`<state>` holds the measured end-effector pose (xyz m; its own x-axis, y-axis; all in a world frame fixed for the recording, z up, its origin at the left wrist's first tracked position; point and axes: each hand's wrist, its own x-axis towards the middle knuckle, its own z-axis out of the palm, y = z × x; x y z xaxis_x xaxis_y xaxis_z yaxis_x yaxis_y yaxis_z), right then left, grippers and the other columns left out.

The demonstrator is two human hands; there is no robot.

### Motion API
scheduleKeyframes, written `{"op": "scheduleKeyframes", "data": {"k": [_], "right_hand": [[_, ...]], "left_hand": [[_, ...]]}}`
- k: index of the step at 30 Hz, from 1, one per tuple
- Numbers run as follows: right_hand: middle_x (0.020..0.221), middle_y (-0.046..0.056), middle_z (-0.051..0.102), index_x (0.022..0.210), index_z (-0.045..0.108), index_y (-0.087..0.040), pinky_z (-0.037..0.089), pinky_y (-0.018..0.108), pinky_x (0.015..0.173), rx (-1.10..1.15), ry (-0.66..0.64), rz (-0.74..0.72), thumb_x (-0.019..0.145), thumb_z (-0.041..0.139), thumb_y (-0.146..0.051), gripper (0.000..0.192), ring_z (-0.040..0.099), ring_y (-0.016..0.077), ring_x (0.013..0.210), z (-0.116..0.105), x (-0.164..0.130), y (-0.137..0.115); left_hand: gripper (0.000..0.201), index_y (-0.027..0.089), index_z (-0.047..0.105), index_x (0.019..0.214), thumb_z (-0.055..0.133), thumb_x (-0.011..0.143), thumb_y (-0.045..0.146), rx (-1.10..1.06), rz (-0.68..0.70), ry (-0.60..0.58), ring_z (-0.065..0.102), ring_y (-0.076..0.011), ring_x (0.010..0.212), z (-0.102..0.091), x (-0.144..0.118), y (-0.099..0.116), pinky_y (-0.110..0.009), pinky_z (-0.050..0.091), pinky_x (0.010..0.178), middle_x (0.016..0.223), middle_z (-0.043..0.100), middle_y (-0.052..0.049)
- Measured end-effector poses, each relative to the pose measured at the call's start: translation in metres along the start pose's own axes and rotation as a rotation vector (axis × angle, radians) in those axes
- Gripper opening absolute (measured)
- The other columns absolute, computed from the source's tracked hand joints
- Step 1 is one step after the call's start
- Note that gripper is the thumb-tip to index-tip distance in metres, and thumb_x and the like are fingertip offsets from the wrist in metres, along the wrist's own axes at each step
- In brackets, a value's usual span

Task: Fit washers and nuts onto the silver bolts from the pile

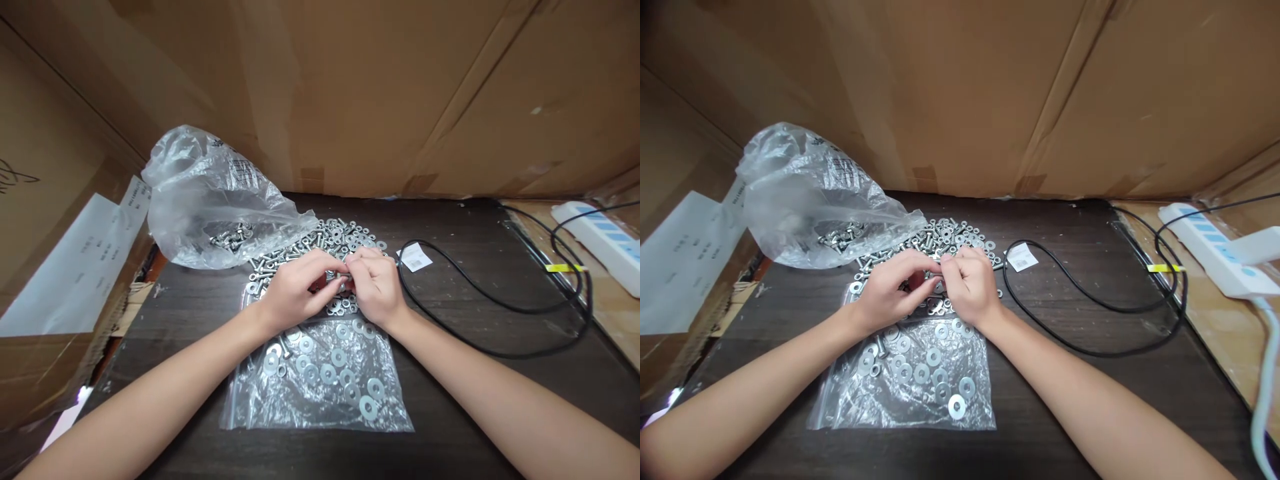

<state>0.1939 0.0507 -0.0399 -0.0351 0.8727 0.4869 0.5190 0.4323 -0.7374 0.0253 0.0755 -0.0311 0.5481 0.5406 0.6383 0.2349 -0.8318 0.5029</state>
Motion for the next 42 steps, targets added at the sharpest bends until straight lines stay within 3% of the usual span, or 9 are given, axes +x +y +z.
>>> {"op": "scheduleKeyframes", "data": {"k": [4, 9, 14, 17, 22, 28, 34, 39, 42], "right_hand": [[0.049, -0.001, 0.048, 0.042, 0.044, -0.020, 0.036, 0.034, 0.064, 0.012, -0.005, 0.074, 0.089, 0.043, -0.022, 0.047, 0.049, 0.0149, 0.054, 0.002, 0.000, 0.005], [0.045, -0.001, 0.043, 0.043, 0.043, -0.020, 0.034, 0.034, 0.064, 0.028, -0.024, 0.095, 0.092, 0.043, -0.026, 0.049, 0.046, 0.0150, 0.053, 0.001, 0.002, 0.002], [0.068, 0.001, 0.054, 0.072, 0.053, -0.020, 0.036, 0.033, 0.068, 0.034, -0.020, -0.023, 0.093, 0.044, -0.031, 0.025, 0.049, 0.0173, 0.068, -0.001, 0.001, -0.006], [0.081, 0.003, 0.057, 0.087, 0.052, -0.019, 0.039, 0.035, 0.072, 0.018, -0.023, -0.093, 0.090, 0.049, -0.032, 0.013, 0.051, 0.0187, 0.074, 0.000, -0.001, -0.007], [0.078, 0.003, 0.052, 0.086, 0.049, -0.020, 0.039, 0.034, 0.070, -0.046, -0.005, -0.152, 0.090, 0.047, -0.030, 0.011, 0.050, 0.0192, 0.074, 0.002, -0.003, -0.005], [0.070, 0.000, 0.050, 0.078, 0.049, -0.020, 0.038, 0.030, 0.065, 0.003, 0.012, -0.086, 0.094, 0.049, -0.029, 0.018, 0.048, 0.0158, 0.067, 0.003, 0.001, -0.005], [0.052, -0.001, 0.040, 0.055, 0.038, -0.021, 0.031, 0.031, 0.059, 0.023, -0.015, -0.047, 0.098, 0.037, -0.027, 0.044, 0.040, 0.0147, 0.056, 0.002, 0.002, -0.003], [0.049, -0.001, 0.037, 0.048, 0.033, -0.021, 0.029, 0.030, 0.056, 0.064, -0.029, 0.095, 0.092, 0.041, -0.026, 0.046, 0.040, 0.0131, 0.049, 0.003, 0.002, 0.002], [0.047, -0.002, 0.035, 0.046, 0.030, -0.021, 0.029, 0.030, 0.055, 0.094, -0.041, 0.110, 0.091, 0.042, -0.026, 0.047, 0.040, 0.0125, 0.048, 0.004, 0.002, 0.004]], "left_hand": [[0.011, 0.016, 0.063, 0.100, 0.057, 0.092, 0.013, 0.114, 0.061, -0.019, 0.062, -0.0130, 0.074, 0.001, -0.003, 0.000, -0.026, 0.052, 0.067, 0.091, 0.068, -0.006], [0.010, 0.015, 0.064, 0.099, 0.059, 0.093, 0.020, 0.030, -0.063, -0.022, 0.057, -0.0101, 0.061, 0.002, -0.002, 0.000, -0.025, 0.050, 0.062, 0.081, 0.066, -0.003], [0.012, 0.015, 0.065, 0.099, 0.062, 0.090, 0.023, -0.091, -0.246, 0.091, 0.055, -0.0071, 0.056, 0.002, 0.000, -0.002, -0.020, 0.047, 0.055, 0.086, 0.069, -0.003], [0.011, 0.015, 0.065, 0.098, 0.062, 0.089, 0.021, -0.146, -0.271, 0.090, 0.056, -0.0072, 0.058, 0.003, -0.001, -0.003, -0.019, 0.048, 0.055, 0.086, 0.069, -0.002], [0.010, 0.016, 0.065, 0.097, 0.062, 0.088, 0.020, -0.166, -0.270, 0.055, 0.055, -0.0069, 0.057, 0.002, -0.001, -0.003, -0.019, 0.047, 0.055, 0.084, 0.068, -0.002], [0.010, 0.016, 0.065, 0.098, 0.060, 0.091, 0.021, -0.161, -0.314, 0.031, 0.057, -0.0079, 0.060, -0.001, 0.000, -0.003, -0.019, 0.047, 0.056, 0.083, 0.067, -0.002], [0.008, 0.016, 0.065, 0.097, 0.062, 0.091, 0.019, -0.060, -0.117, 0.021, 0.054, -0.0081, 0.058, -0.001, -0.001, -0.001, -0.021, 0.047, 0.056, 0.082, 0.066, -0.002], [0.009, 0.017, 0.063, 0.097, 0.058, 0.092, 0.013, 0.121, 0.069, -0.012, 0.063, -0.0130, 0.073, 0.000, -0.003, 0.000, -0.026, 0.053, 0.067, 0.089, 0.069, -0.005], [0.009, 0.017, 0.063, 0.097, 0.058, 0.091, 0.013, 0.175, 0.096, 0.004, 0.064, -0.0148, 0.077, 0.002, -0.003, 0.001, -0.028, 0.054, 0.071, 0.089, 0.070, -0.005]]}}
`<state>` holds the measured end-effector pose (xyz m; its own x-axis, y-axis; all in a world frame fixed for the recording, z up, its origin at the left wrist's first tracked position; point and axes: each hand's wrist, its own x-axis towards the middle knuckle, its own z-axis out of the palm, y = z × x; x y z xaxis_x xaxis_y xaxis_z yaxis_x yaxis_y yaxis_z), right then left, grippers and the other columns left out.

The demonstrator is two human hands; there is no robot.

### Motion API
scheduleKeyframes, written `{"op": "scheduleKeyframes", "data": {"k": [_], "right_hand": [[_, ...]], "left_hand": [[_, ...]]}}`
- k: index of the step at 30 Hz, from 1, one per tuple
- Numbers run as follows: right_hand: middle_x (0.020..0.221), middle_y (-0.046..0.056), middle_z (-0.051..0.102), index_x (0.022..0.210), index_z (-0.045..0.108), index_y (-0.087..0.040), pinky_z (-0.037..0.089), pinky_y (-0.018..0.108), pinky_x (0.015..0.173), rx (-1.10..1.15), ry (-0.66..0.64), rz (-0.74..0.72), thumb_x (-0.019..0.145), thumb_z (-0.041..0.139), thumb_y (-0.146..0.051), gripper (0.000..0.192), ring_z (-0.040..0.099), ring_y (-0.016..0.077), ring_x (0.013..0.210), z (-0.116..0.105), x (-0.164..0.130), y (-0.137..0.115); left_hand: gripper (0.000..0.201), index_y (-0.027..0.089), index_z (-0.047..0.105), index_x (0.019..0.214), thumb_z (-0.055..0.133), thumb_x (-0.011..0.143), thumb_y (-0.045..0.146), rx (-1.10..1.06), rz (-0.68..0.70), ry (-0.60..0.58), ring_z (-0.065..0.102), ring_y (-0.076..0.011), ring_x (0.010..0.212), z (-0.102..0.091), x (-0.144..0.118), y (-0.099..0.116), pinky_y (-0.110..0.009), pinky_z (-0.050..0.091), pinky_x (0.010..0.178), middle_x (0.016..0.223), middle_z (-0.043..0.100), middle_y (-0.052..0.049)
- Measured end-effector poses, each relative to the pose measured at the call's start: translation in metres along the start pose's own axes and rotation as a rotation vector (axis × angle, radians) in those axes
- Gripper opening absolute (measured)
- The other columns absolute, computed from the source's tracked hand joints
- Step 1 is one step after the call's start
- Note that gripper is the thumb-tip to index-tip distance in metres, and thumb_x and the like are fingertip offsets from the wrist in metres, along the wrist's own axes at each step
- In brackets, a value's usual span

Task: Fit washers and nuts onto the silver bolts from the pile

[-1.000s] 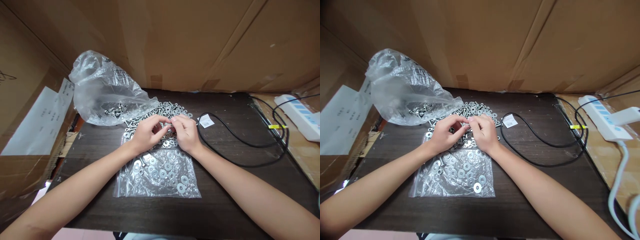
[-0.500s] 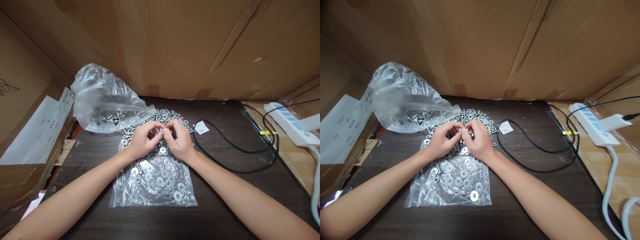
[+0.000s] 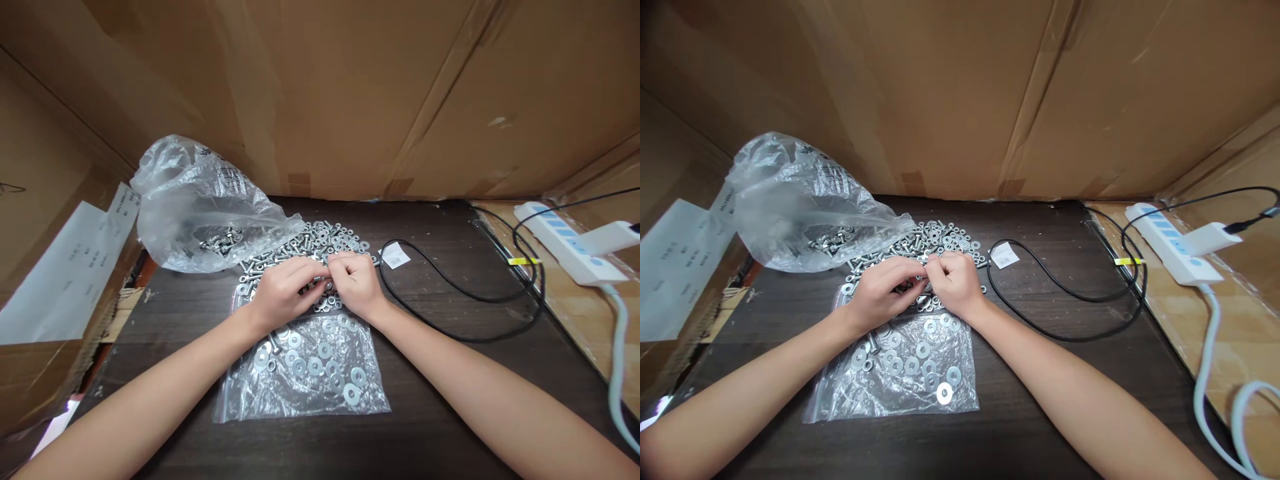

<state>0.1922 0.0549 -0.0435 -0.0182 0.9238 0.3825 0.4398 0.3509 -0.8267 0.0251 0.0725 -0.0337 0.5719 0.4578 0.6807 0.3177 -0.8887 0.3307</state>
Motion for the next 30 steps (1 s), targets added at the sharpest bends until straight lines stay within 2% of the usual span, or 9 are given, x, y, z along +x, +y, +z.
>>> {"op": "scheduleKeyframes", "data": {"k": [2, 4, 8, 11, 14, 18, 24, 27, 30], "right_hand": [[0.046, -0.002, 0.035, 0.046, 0.032, -0.021, 0.030, 0.031, 0.056, 0.006, 0.008, 0.004, 0.094, 0.041, -0.029, 0.050, 0.039, 0.0121, 0.047, 0.000, 0.000, -0.002], [0.048, -0.002, 0.037, 0.049, 0.035, -0.021, 0.031, 0.031, 0.057, -0.004, 0.015, -0.037, 0.097, 0.039, -0.032, 0.050, 0.040, 0.0123, 0.049, -0.001, -0.001, -0.005], [0.067, 0.000, 0.050, 0.074, 0.049, -0.021, 0.038, 0.030, 0.063, -0.049, 0.017, -0.178, 0.094, 0.046, -0.033, 0.025, 0.048, 0.0153, 0.064, -0.003, -0.002, -0.013], [0.079, 0.003, 0.052, 0.088, 0.050, -0.020, 0.041, 0.032, 0.068, -0.104, 0.001, -0.250, 0.090, 0.051, -0.033, 0.013, 0.050, 0.0175, 0.072, -0.003, -0.004, -0.014], [0.079, 0.003, 0.051, 0.088, 0.048, -0.020, 0.040, 0.032, 0.068, -0.153, -0.001, -0.295, 0.091, 0.050, -0.029, 0.010, 0.049, 0.0179, 0.073, -0.001, -0.006, -0.013], [0.073, 0.001, 0.049, 0.079, 0.046, -0.020, 0.037, 0.032, 0.066, -0.170, 0.014, -0.294, 0.094, 0.046, -0.028, 0.017, 0.047, 0.0174, 0.070, -0.001, -0.006, -0.013], [0.050, -0.001, 0.041, 0.053, 0.038, -0.021, 0.031, 0.032, 0.061, -0.132, -0.013, -0.187, 0.097, 0.037, -0.025, 0.045, 0.042, 0.0151, 0.055, -0.002, -0.003, -0.009], [0.048, 0.000, 0.047, 0.046, 0.041, -0.020, 0.034, 0.033, 0.062, -0.103, -0.022, -0.091, 0.095, 0.038, -0.024, 0.049, 0.046, 0.0146, 0.053, -0.002, -0.003, -0.003], [0.049, 0.001, 0.050, 0.044, 0.045, -0.020, 0.036, 0.032, 0.062, -0.071, -0.051, -0.018, 0.092, 0.040, -0.023, 0.048, 0.047, 0.0145, 0.052, -0.001, -0.003, 0.001]], "left_hand": [[0.008, 0.016, 0.064, 0.097, 0.059, 0.090, 0.015, -0.067, -0.072, -0.013, 0.062, -0.0137, 0.071, 0.000, 0.001, 0.000, -0.028, 0.053, 0.068, 0.085, 0.069, -0.004], [0.009, 0.016, 0.065, 0.097, 0.061, 0.089, 0.020, -0.205, -0.234, -0.017, 0.058, -0.0114, 0.063, -0.001, 0.002, -0.001, -0.025, 0.050, 0.061, 0.081, 0.067, -0.003], [0.015, 0.015, 0.064, 0.094, 0.062, 0.088, 0.029, -0.541, -0.580, -0.027, 0.053, -0.0100, 0.059, -0.005, 0.006, -0.007, -0.021, 0.044, 0.053, 0.073, 0.061, 0.000], [0.015, 0.014, 0.063, 0.088, 0.062, 0.085, 0.029, -0.705, -0.634, -0.085, 0.047, -0.0082, 0.055, -0.009, 0.009, -0.010, -0.020, 0.039, 0.052, 0.070, 0.058, 0.001], [0.014, 0.014, 0.063, 0.088, 0.063, 0.083, 0.027, -0.701, -0.620, -0.085, 0.039, -0.0065, 0.051, -0.010, 0.009, -0.009, -0.019, 0.034, 0.049, 0.066, 0.053, 0.003], [0.012, 0.015, 0.063, 0.090, 0.063, 0.084, 0.026, -0.586, -0.569, -0.057, 0.042, -0.0073, 0.051, -0.008, 0.006, -0.006, -0.020, 0.036, 0.049, 0.064, 0.052, 0.003], [0.008, 0.016, 0.064, 0.094, 0.061, 0.088, 0.018, -0.301, -0.236, 0.014, 0.049, -0.0084, 0.055, -0.004, 0.001, -0.002, -0.023, 0.044, 0.055, 0.077, 0.061, -0.001], [0.013, 0.017, 0.064, 0.100, 0.057, 0.089, 0.012, -0.192, -0.082, -0.006, 0.055, -0.0100, 0.062, -0.002, -0.001, -0.002, -0.024, 0.049, 0.059, 0.089, 0.066, -0.004], [0.016, 0.018, 0.064, 0.099, 0.055, 0.090, 0.008, -0.089, 0.005, -0.012, 0.065, -0.0128, 0.078, -0.001, -0.002, -0.002, -0.023, 0.053, 0.064, 0.097, 0.069, -0.006]]}}
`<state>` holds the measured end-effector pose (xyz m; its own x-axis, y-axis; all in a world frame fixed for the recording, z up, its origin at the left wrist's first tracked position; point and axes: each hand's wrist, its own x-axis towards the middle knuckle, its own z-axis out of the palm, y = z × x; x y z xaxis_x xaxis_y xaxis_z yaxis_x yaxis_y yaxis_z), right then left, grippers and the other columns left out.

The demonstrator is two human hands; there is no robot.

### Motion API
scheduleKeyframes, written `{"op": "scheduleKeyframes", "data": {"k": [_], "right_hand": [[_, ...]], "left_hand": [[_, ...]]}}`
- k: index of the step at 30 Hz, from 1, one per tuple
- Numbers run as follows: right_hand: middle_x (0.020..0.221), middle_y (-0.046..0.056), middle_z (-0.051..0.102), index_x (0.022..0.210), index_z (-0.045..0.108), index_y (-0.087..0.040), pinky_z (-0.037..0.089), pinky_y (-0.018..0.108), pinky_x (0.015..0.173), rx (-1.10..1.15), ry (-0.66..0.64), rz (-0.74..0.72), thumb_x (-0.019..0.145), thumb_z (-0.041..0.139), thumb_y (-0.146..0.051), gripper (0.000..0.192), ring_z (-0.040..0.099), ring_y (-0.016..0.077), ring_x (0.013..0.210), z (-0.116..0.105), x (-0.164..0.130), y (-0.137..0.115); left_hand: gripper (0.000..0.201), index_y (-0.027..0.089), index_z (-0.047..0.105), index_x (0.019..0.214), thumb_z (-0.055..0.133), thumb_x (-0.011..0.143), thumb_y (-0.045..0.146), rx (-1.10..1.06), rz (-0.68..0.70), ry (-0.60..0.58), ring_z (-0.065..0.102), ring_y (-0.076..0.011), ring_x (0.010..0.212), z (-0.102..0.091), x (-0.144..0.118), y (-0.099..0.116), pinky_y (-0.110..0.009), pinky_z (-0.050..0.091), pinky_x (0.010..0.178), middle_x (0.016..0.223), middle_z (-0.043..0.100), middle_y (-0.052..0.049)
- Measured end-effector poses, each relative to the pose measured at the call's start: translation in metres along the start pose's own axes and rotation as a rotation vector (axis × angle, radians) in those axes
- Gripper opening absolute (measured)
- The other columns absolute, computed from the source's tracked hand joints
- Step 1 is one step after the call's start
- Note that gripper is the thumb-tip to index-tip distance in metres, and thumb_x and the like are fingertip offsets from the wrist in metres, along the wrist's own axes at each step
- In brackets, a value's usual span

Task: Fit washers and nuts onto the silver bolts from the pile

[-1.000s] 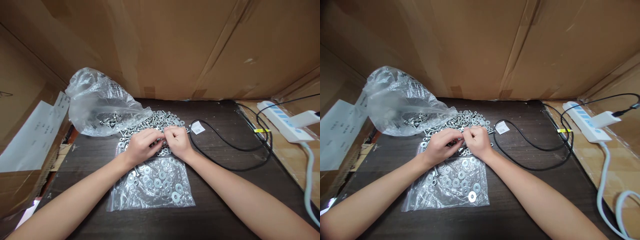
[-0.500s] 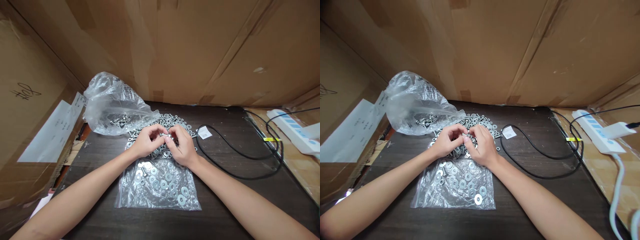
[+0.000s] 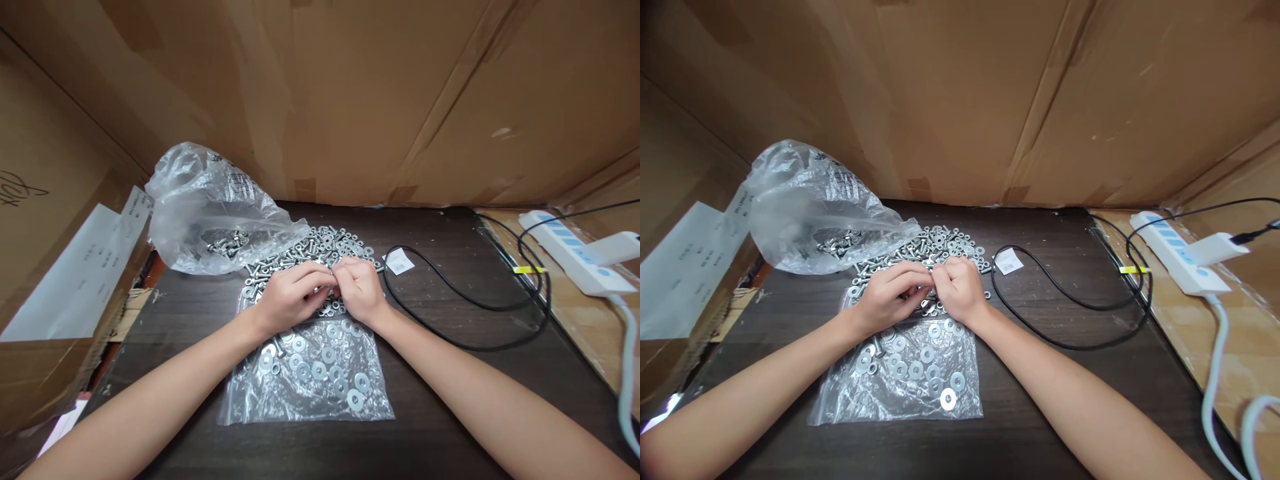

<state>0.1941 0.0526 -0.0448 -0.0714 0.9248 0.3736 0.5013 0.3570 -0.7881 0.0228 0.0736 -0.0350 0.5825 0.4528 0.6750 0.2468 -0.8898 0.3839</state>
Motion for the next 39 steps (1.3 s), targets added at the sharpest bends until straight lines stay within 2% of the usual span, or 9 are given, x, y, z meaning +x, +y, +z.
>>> {"op": "scheduleKeyframes", "data": {"k": [3, 6, 11, 14, 20, 26, 31, 35, 39], "right_hand": [[0.047, 0.000, 0.046, 0.043, 0.042, -0.020, 0.035, 0.031, 0.060, 0.017, 0.006, 0.030, 0.091, 0.042, -0.024, 0.048, 0.046, 0.0139, 0.051, 0.000, 0.001, -0.001], [0.049, -0.001, 0.042, 0.049, 0.040, -0.020, 0.034, 0.031, 0.060, 0.044, 0.036, -0.011, 0.096, 0.040, -0.028, 0.047, 0.044, 0.0136, 0.052, -0.001, 0.002, -0.007], [0.075, 0.002, 0.053, 0.084, 0.053, -0.019, 0.039, 0.032, 0.067, 0.009, 0.024, -0.180, 0.093, 0.046, -0.031, 0.016, 0.050, 0.0174, 0.071, -0.004, 0.000, -0.014], [0.083, 0.004, 0.052, 0.095, 0.049, -0.019, 0.041, 0.034, 0.069, -0.063, 0.010, -0.248, 0.091, 0.048, -0.031, 0.012, 0.050, 0.0193, 0.077, -0.003, -0.002, -0.013], [0.081, 0.004, 0.050, 0.088, 0.044, -0.021, 0.039, 0.034, 0.069, -0.122, 0.052, -0.282, 0.094, 0.043, -0.027, 0.008, 0.048, 0.0193, 0.075, -0.001, -0.004, -0.012], [0.075, 0.003, 0.051, 0.082, 0.045, -0.021, 0.037, 0.033, 0.066, -0.198, 0.136, -0.310, 0.094, 0.046, -0.026, 0.013, 0.047, 0.0182, 0.070, 0.001, -0.003, -0.010], [0.060, 0.000, 0.047, 0.067, 0.043, -0.021, 0.033, 0.032, 0.063, -0.187, 0.105, -0.253, 0.097, 0.045, -0.028, 0.031, 0.045, 0.0152, 0.060, 0.001, -0.002, -0.011], [0.047, -0.002, 0.041, 0.051, 0.039, -0.020, 0.030, 0.032, 0.059, -0.100, 0.084, -0.177, 0.099, 0.037, -0.026, 0.049, 0.040, 0.0129, 0.049, 0.000, 0.000, -0.009], [0.043, -0.002, 0.041, 0.046, 0.037, -0.020, 0.032, 0.031, 0.058, -0.042, 0.076, -0.048, 0.098, 0.039, -0.029, 0.054, 0.038, 0.0110, 0.043, 0.000, 0.003, -0.005]], "left_hand": [[0.012, 0.017, 0.065, 0.097, 0.057, 0.090, 0.011, 0.014, -0.015, 0.001, 0.064, -0.0118, 0.072, -0.001, 0.001, 0.000, -0.023, 0.052, 0.062, 0.092, 0.069, -0.005], [0.009, 0.016, 0.066, 0.097, 0.061, 0.090, 0.018, -0.055, -0.135, 0.013, 0.056, -0.0093, 0.058, -0.002, 0.002, 0.001, -0.023, 0.049, 0.057, 0.082, 0.068, -0.003], [0.012, 0.016, 0.067, 0.095, 0.064, 0.088, 0.025, -0.254, -0.466, 0.106, 0.053, -0.0085, 0.054, -0.002, 0.004, -0.002, -0.020, 0.045, 0.051, 0.073, 0.066, -0.001], [0.014, 0.016, 0.067, 0.096, 0.063, 0.088, 0.027, -0.390, -0.524, 0.067, 0.056, -0.0095, 0.058, -0.002, 0.004, -0.005, -0.020, 0.047, 0.053, 0.076, 0.067, -0.002], [0.014, 0.015, 0.067, 0.094, 0.062, 0.088, 0.026, -0.456, -0.487, -0.018, 0.051, -0.0081, 0.053, -0.004, 0.005, -0.004, -0.019, 0.044, 0.051, 0.070, 0.064, -0.001], [0.012, 0.014, 0.068, 0.092, 0.061, 0.087, 0.022, -0.435, -0.480, -0.030, 0.052, -0.0083, 0.055, -0.004, 0.006, -0.003, -0.020, 0.045, 0.052, 0.074, 0.067, -0.003], [0.011, 0.014, 0.068, 0.093, 0.061, 0.088, 0.022, -0.429, -0.458, -0.014, 0.054, -0.0084, 0.056, -0.005, 0.005, -0.003, -0.020, 0.046, 0.053, 0.076, 0.068, -0.003], [0.011, 0.015, 0.068, 0.094, 0.065, 0.087, 0.024, -0.339, -0.328, -0.050, 0.057, -0.0100, 0.057, -0.006, 0.005, -0.002, -0.023, 0.049, 0.056, 0.072, 0.066, -0.002], [0.009, 0.017, 0.068, 0.096, 0.061, 0.091, 0.021, -0.173, -0.164, -0.039, 0.059, -0.0112, 0.060, -0.004, 0.002, -0.001, -0.025, 0.052, 0.059, 0.073, 0.066, -0.001]]}}
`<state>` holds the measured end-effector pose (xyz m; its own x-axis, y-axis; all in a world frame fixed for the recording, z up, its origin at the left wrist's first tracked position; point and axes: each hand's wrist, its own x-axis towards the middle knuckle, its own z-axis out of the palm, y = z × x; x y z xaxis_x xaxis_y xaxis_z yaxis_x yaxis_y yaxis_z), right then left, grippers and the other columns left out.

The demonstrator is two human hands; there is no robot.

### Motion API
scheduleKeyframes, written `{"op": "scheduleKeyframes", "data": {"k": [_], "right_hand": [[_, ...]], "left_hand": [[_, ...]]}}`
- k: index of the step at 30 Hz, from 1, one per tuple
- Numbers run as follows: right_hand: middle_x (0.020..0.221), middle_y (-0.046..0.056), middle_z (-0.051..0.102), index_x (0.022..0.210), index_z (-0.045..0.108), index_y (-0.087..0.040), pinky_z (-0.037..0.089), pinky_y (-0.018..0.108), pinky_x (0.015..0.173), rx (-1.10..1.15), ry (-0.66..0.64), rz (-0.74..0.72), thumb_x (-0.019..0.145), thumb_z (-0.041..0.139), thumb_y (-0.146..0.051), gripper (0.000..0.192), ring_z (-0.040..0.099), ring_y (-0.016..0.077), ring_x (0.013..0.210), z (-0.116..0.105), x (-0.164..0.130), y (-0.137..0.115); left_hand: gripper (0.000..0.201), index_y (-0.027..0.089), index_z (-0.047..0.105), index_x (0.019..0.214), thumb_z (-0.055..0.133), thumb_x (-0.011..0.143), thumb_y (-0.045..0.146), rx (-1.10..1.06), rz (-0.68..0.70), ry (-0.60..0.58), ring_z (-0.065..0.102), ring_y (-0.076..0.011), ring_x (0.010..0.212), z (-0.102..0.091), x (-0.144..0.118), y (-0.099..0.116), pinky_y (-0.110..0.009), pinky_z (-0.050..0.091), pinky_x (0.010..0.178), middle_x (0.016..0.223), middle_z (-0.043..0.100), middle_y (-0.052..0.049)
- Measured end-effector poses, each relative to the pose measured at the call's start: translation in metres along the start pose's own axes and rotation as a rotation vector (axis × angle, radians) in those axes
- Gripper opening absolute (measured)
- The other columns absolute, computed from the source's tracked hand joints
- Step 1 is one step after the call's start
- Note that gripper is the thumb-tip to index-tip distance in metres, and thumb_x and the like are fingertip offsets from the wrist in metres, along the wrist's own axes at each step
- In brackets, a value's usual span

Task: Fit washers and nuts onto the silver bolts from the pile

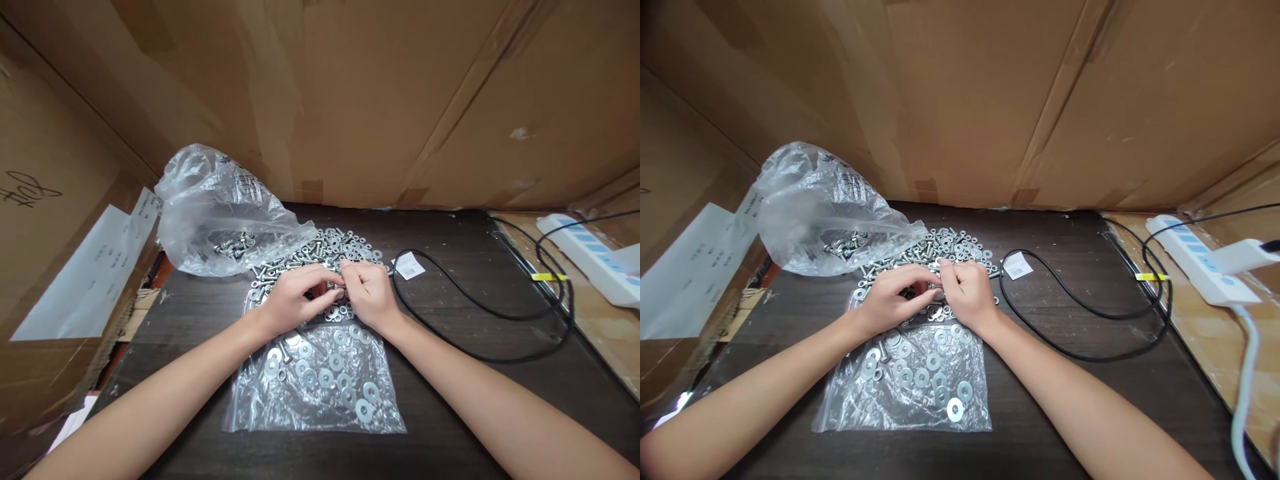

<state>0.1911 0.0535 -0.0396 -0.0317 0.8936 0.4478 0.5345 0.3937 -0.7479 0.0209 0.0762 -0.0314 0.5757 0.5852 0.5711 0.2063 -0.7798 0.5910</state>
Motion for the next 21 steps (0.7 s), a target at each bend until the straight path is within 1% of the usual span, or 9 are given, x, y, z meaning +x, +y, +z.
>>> {"op": "scheduleKeyframes", "data": {"k": [4, 6, 7, 9, 11, 13, 15, 18, 21], "right_hand": [[0.041, -0.003, 0.038, 0.044, 0.033, -0.020, 0.033, 0.030, 0.057, 0.035, -0.021, 0.043, 0.098, 0.041, -0.034, 0.056, 0.039, 0.0107, 0.042, 0.001, 0.001, 0.003], [0.041, -0.002, 0.039, 0.044, 0.034, -0.020, 0.032, 0.030, 0.056, 0.044, -0.032, 0.052, 0.098, 0.041, -0.034, 0.056, 0.040, 0.0107, 0.042, 0.001, 0.001, 0.003], [0.042, -0.002, 0.039, 0.045, 0.034, -0.020, 0.032, 0.030, 0.056, 0.047, -0.034, 0.055, 0.098, 0.041, -0.034, 0.055, 0.040, 0.0107, 0.042, 0.002, 0.000, 0.003], [0.042, -0.003, 0.037, 0.047, 0.033, -0.020, 0.031, 0.030, 0.055, 0.055, -0.026, 0.059, 0.099, 0.040, -0.035, 0.055, 0.038, 0.0103, 0.043, 0.001, 0.000, 0.002], [0.044, -0.003, 0.036, 0.050, 0.034, -0.020, 0.030, 0.029, 0.055, 0.071, -0.032, 0.044, 0.100, 0.039, -0.037, 0.053, 0.037, 0.0102, 0.044, 0.000, 0.000, -0.001], [0.049, -0.003, 0.037, 0.054, 0.036, -0.020, 0.031, 0.029, 0.056, 0.069, -0.047, -0.008, 0.100, 0.039, -0.037, 0.049, 0.038, 0.0109, 0.047, -0.002, 0.000, -0.004], [0.055, -0.003, 0.041, 0.061, 0.040, -0.020, 0.033, 0.028, 0.058, 0.055, -0.053, -0.071, 0.097, 0.042, -0.035, 0.039, 0.042, 0.0122, 0.053, -0.003, 0.000, -0.007], [0.067, 0.000, 0.047, 0.073, 0.046, -0.020, 0.036, 0.029, 0.062, 0.035, -0.042, -0.124, 0.093, 0.048, -0.033, 0.023, 0.047, 0.0149, 0.063, -0.003, -0.001, -0.008], [0.076, 0.003, 0.052, 0.086, 0.050, -0.019, 0.039, 0.030, 0.066, 0.019, -0.056, -0.172, 0.093, 0.046, -0.030, 0.013, 0.049, 0.0172, 0.071, -0.003, -0.002, -0.006]], "left_hand": [[0.013, 0.017, 0.064, 0.102, 0.056, 0.093, 0.014, 0.126, 0.149, 0.035, 0.067, -0.0153, 0.082, 0.003, -0.002, -0.003, -0.030, 0.057, 0.073, 0.090, 0.071, -0.006], [0.015, 0.017, 0.064, 0.103, 0.055, 0.093, 0.011, 0.158, 0.183, 0.042, 0.068, -0.0162, 0.089, 0.004, -0.003, -0.004, -0.032, 0.058, 0.079, 0.093, 0.072, -0.006], [0.015, 0.017, 0.064, 0.103, 0.055, 0.093, 0.011, 0.160, 0.179, 0.039, 0.067, -0.0161, 0.088, 0.004, -0.003, -0.004, -0.032, 0.058, 0.078, 0.092, 0.071, -0.006], [0.012, 0.017, 0.065, 0.102, 0.057, 0.093, 0.014, 0.126, 0.116, 0.028, 0.066, -0.0150, 0.080, 0.004, -0.002, -0.003, -0.030, 0.057, 0.073, 0.088, 0.070, -0.005], [0.010, 0.017, 0.066, 0.100, 0.061, 0.092, 0.018, 0.043, -0.026, 0.044, 0.062, -0.0122, 0.067, 0.003, -0.001, -0.003, -0.026, 0.054, 0.064, 0.081, 0.068, -0.003], [0.011, 0.017, 0.066, 0.099, 0.063, 0.090, 0.023, -0.061, -0.195, 0.096, 0.056, -0.0095, 0.057, 0.002, 0.000, -0.002, -0.022, 0.049, 0.054, 0.074, 0.065, 0.000], [0.013, 0.017, 0.067, 0.099, 0.064, 0.089, 0.026, -0.151, -0.309, 0.151, 0.054, -0.0086, 0.054, 0.001, 0.001, -0.002, -0.019, 0.045, 0.050, 0.071, 0.064, 0.000], [0.014, 0.017, 0.068, 0.097, 0.065, 0.088, 0.026, -0.240, -0.351, 0.140, 0.053, -0.0084, 0.056, 0.001, 0.002, -0.004, -0.018, 0.045, 0.051, 0.072, 0.064, 0.000], [0.013, 0.017, 0.069, 0.096, 0.066, 0.086, 0.025, -0.295, -0.357, 0.094, 0.049, -0.0074, 0.054, 0.000, 0.003, -0.004, -0.018, 0.042, 0.050, 0.071, 0.063, 0.001]]}}
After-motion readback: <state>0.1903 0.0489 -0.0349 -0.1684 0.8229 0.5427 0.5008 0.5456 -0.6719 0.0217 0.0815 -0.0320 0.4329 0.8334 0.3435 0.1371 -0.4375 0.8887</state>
